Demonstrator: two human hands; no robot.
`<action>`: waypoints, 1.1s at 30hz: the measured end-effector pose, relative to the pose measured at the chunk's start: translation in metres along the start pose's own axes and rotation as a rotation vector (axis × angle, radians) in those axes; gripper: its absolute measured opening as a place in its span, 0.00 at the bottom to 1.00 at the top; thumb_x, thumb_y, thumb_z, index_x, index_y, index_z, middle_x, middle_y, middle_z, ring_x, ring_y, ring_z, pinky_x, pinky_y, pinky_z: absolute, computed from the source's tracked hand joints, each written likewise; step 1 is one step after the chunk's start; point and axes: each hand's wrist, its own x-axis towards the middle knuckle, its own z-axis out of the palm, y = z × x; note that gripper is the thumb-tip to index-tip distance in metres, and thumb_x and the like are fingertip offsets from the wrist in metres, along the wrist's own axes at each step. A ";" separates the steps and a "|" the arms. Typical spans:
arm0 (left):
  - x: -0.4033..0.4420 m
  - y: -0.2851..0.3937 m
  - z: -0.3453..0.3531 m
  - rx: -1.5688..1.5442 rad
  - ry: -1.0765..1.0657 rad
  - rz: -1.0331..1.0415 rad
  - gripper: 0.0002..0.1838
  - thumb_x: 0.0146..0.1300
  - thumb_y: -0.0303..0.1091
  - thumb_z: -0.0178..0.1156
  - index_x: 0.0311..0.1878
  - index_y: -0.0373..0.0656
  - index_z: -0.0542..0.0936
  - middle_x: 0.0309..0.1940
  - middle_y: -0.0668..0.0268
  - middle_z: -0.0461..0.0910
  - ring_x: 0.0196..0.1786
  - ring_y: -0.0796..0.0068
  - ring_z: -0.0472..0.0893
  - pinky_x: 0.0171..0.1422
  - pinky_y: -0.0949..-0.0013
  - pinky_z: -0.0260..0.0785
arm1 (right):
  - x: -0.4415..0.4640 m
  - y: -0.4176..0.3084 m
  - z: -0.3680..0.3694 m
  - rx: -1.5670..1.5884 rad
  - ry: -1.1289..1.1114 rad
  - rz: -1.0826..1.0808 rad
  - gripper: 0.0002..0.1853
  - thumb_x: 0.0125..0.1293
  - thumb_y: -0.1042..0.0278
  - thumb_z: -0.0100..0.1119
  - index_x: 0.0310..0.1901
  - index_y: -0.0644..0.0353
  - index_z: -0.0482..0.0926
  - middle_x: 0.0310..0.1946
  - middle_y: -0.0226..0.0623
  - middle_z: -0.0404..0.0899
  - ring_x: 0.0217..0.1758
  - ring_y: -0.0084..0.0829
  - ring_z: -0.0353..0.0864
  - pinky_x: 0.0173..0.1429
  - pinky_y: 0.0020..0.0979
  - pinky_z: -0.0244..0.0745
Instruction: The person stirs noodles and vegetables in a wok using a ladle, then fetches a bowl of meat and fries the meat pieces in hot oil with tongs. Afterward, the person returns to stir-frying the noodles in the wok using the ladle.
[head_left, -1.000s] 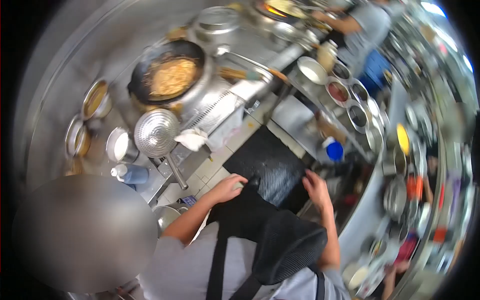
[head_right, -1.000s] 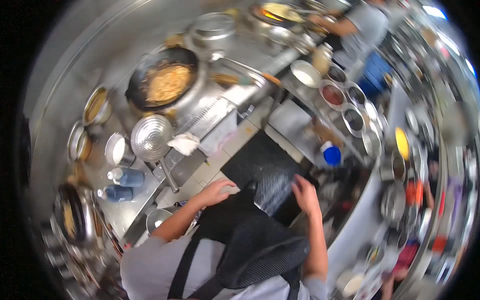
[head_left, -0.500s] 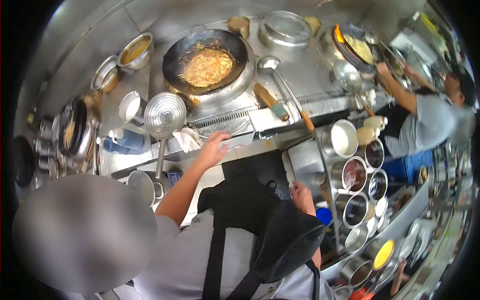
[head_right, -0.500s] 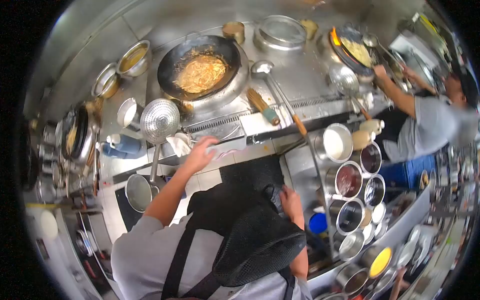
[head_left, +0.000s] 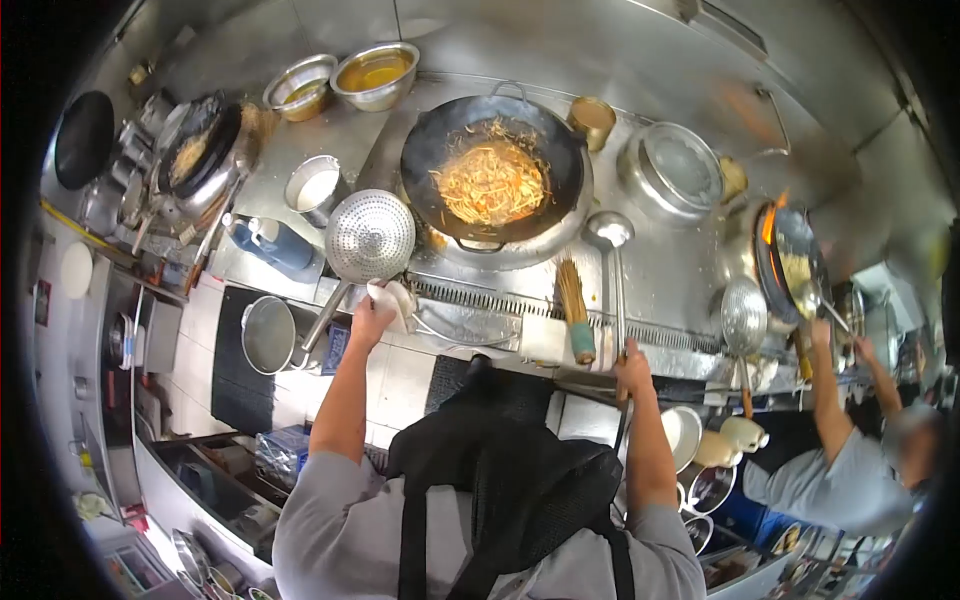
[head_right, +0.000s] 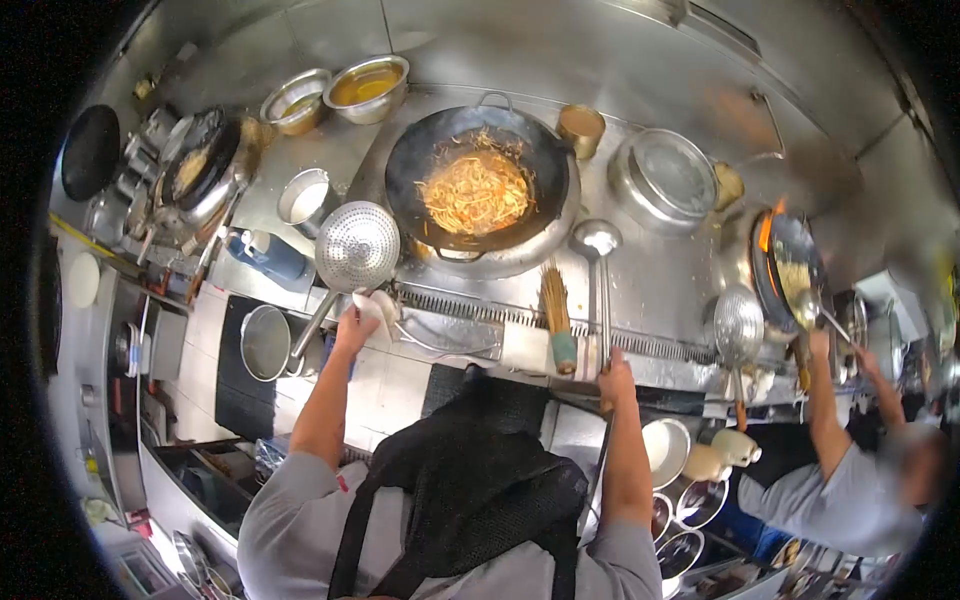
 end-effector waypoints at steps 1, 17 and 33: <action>0.001 0.004 0.002 0.071 -0.019 -0.011 0.49 0.48 0.44 0.76 0.70 0.31 0.66 0.60 0.41 0.76 0.63 0.43 0.78 0.68 0.54 0.70 | 0.000 0.005 -0.004 0.059 0.001 -0.104 0.39 0.54 0.71 0.62 0.72 0.59 0.66 0.41 0.63 0.82 0.48 0.64 0.83 0.54 0.54 0.78; 0.001 0.115 0.029 -1.557 -0.271 -0.347 0.27 0.76 0.44 0.59 0.74 0.52 0.67 0.66 0.66 0.76 0.68 0.62 0.77 0.72 0.52 0.71 | -0.053 -0.182 -0.239 -0.155 0.074 -0.252 0.23 0.72 0.68 0.59 0.68 0.58 0.74 0.43 0.53 0.84 0.42 0.51 0.86 0.48 0.45 0.80; 0.013 0.208 0.089 -1.351 -0.245 -0.271 0.30 0.77 0.33 0.57 0.76 0.55 0.56 0.67 0.64 0.70 0.66 0.60 0.76 0.60 0.46 0.80 | 0.100 -0.269 -0.112 0.498 -0.187 -0.100 0.25 0.79 0.65 0.47 0.75 0.59 0.66 0.29 0.43 0.79 0.24 0.35 0.80 0.28 0.38 0.77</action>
